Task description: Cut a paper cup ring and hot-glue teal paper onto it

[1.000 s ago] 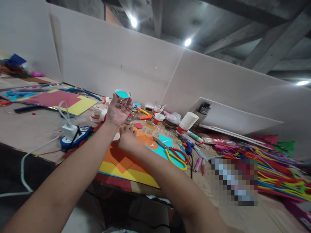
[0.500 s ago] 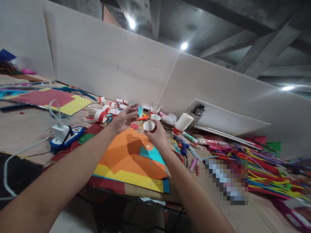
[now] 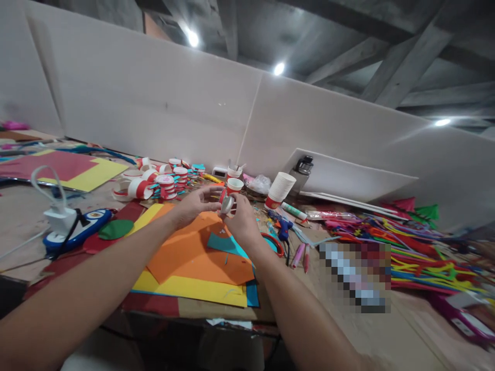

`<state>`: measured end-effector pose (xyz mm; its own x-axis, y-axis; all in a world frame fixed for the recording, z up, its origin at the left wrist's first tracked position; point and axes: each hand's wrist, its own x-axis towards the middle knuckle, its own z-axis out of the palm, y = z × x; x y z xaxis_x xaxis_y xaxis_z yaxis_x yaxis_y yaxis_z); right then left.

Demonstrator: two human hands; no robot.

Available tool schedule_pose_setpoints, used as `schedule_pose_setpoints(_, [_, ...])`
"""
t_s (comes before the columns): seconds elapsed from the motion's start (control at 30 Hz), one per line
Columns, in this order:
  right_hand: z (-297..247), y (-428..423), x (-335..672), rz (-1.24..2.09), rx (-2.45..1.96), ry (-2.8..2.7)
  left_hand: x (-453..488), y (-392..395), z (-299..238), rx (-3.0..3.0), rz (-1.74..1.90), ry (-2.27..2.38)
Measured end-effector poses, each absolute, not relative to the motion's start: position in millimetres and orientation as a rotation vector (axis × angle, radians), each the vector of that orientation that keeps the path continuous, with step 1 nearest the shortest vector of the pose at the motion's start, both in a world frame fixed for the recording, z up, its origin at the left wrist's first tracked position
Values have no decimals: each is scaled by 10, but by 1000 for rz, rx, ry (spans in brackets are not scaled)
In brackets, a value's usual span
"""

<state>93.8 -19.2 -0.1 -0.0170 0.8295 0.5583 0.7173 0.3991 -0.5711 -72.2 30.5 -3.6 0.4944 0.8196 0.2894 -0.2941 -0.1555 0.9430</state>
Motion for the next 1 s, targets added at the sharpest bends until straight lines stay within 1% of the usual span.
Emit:
schedule_pose_setpoints(0.1, [46,-220,960,231,-1312,-1739,-734,291,-24,1419,1063,481])
schedule_pose_setpoints(0.33, [100,-237,999,339,-1223,-1722,-732,285,-64,1369,949,381])
schedule_pose_setpoints(0.77, [114,-264,1047,-28,-1303,-1968,-702,279,-112,1239,888,313])
schedule_pose_setpoints(0.9, [120,-282,1043,-29,-1330,-1988,-689,234,-71,1186,875,320])
schedule_pose_setpoints(1.0, [129,-295,1026,67,-1252,-1938,-689,193,-30,1170,911,324])
